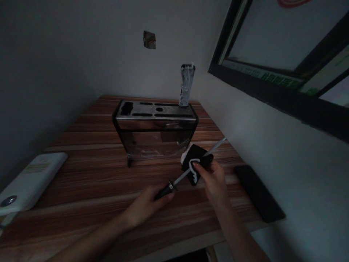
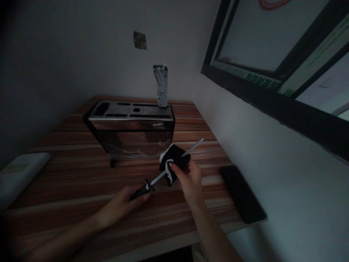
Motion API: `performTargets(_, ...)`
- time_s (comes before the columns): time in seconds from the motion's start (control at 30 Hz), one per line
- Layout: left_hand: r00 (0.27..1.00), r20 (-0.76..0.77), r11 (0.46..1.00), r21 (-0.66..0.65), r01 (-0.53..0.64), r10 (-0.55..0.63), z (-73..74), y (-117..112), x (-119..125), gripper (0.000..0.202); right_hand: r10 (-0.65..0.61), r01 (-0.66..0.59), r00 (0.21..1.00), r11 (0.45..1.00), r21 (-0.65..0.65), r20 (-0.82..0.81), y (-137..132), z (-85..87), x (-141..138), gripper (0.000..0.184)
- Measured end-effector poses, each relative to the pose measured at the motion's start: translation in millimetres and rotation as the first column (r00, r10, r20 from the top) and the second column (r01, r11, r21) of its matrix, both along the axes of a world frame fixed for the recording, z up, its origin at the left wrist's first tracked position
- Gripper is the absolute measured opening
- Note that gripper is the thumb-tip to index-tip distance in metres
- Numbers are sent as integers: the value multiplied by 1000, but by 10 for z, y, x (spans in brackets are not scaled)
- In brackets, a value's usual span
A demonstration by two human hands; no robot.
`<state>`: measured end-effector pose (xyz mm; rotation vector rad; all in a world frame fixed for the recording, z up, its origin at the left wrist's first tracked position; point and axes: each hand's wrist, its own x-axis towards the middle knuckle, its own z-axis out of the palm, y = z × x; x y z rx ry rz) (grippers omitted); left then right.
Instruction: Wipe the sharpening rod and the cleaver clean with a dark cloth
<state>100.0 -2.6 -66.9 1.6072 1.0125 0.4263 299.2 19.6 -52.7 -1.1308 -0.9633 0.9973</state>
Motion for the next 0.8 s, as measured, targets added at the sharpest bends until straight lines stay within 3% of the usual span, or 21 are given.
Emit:
performTargets(0.23,999,-28,999,23,40,-39,24,-16,1,34,-242,257,960,961,100,-142,101,49,166,23)
performTargets(0.5,996,-41,995,58,84,-82,-15,-34,2,30,-384,438,880,884,163,-279,157,175,334,20)
performTargets(0.7,996,-42,994,64,83,-81,-4,-38,18,28,-437,492,843,862,122,-313,166,182,384,21)
performTargets(0.8,995,-45,994,71,88,-85,-15,-37,9,30,-428,472,855,876,97,-292,180,162,397,22)
